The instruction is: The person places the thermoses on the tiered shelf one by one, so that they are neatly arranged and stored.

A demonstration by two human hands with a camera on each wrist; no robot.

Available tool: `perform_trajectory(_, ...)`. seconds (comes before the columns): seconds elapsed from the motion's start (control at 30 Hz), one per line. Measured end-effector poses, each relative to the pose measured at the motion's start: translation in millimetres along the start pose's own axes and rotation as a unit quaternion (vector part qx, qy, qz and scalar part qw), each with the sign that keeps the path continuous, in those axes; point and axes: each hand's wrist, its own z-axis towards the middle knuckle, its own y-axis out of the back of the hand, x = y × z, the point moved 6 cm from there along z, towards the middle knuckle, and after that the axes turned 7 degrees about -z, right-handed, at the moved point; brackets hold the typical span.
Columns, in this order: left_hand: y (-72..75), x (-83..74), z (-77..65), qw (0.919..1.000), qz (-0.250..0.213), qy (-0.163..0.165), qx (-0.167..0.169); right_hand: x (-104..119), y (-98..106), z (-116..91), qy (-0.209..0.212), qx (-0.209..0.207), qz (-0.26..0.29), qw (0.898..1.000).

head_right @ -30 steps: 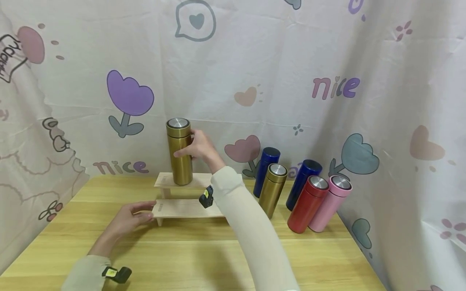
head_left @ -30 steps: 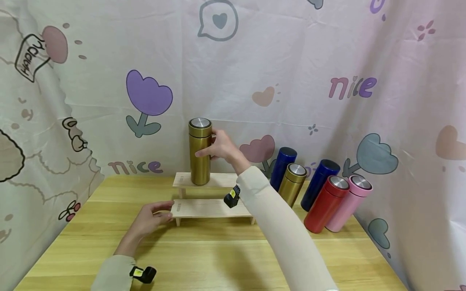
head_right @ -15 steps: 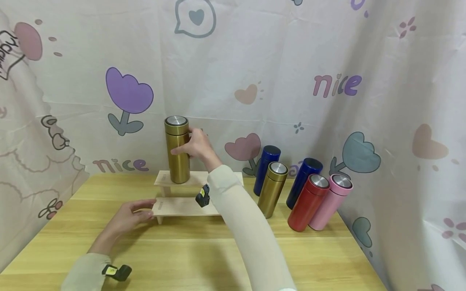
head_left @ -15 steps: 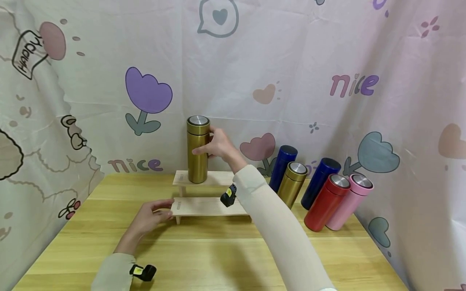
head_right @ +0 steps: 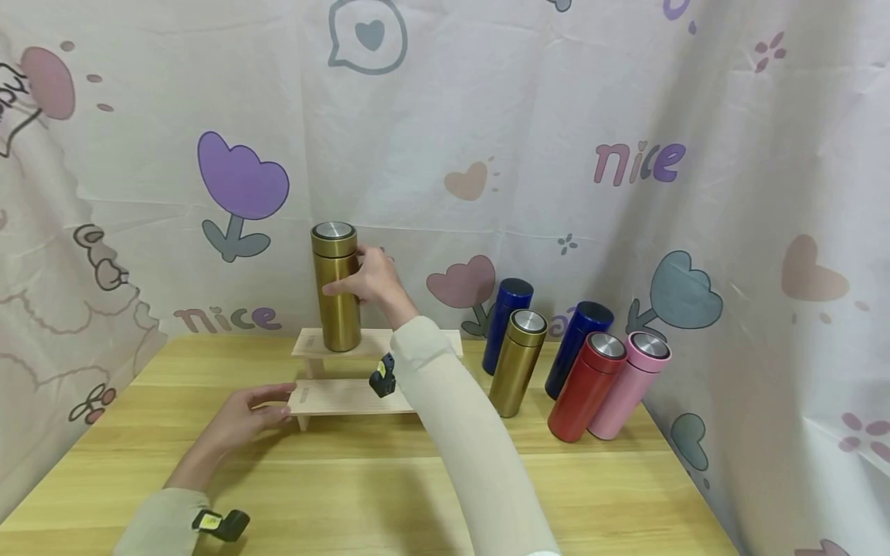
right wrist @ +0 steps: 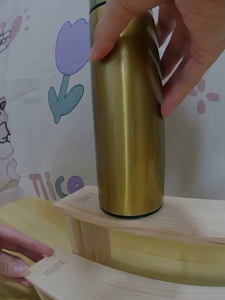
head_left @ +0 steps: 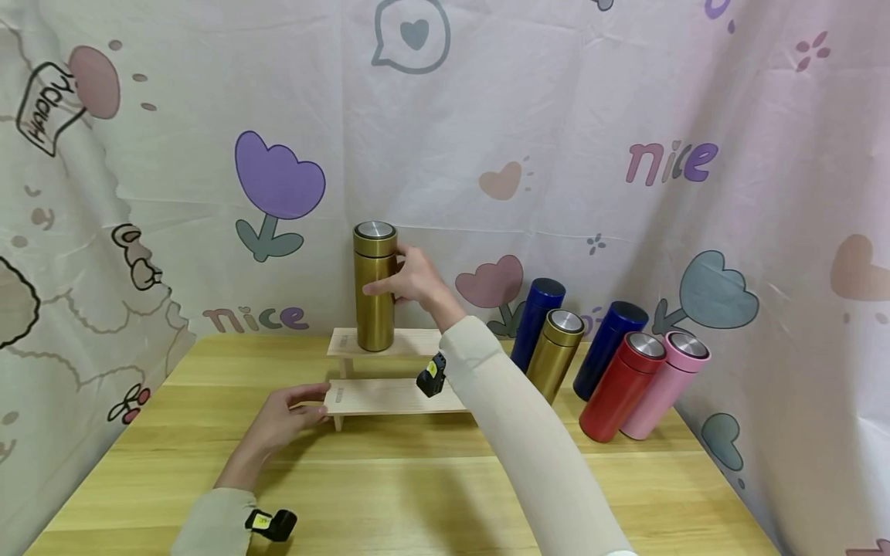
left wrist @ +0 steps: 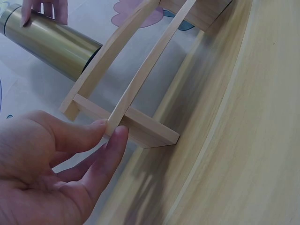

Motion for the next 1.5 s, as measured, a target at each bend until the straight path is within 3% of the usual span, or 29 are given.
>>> perform_trajectory(0.23,-0.3,0.2,0.1,1.0000,-0.007,-0.004,0.004,-3.7,-3.0,-1.4,-0.008,0.002,-0.013,1.000)
perform_trajectory(0.6,2.1,5.2,0.2,0.9999,-0.016,0.003,0.000,-5.0,-6.1,-5.6,0.014,-0.020,-0.056,0.998)
perform_trajectory(0.83,1.2,6.6,-0.5,0.9998,-0.021,0.004,0.001,-13.9,0.6,-9.5,0.007,-0.012,-0.038,0.999)
perform_trajectory(1.2,1.6,4.2,1.0,0.9996,-0.027,0.001,0.003,-32.0,27.7,-46.5,-0.020,0.018,-0.072,0.997)
perform_trajectory(1.5,0.0,2.3,0.9,0.9996,-0.027,0.000,0.004,-44.4,59.0,-87.6,-0.009,-0.010,-0.121,0.993)
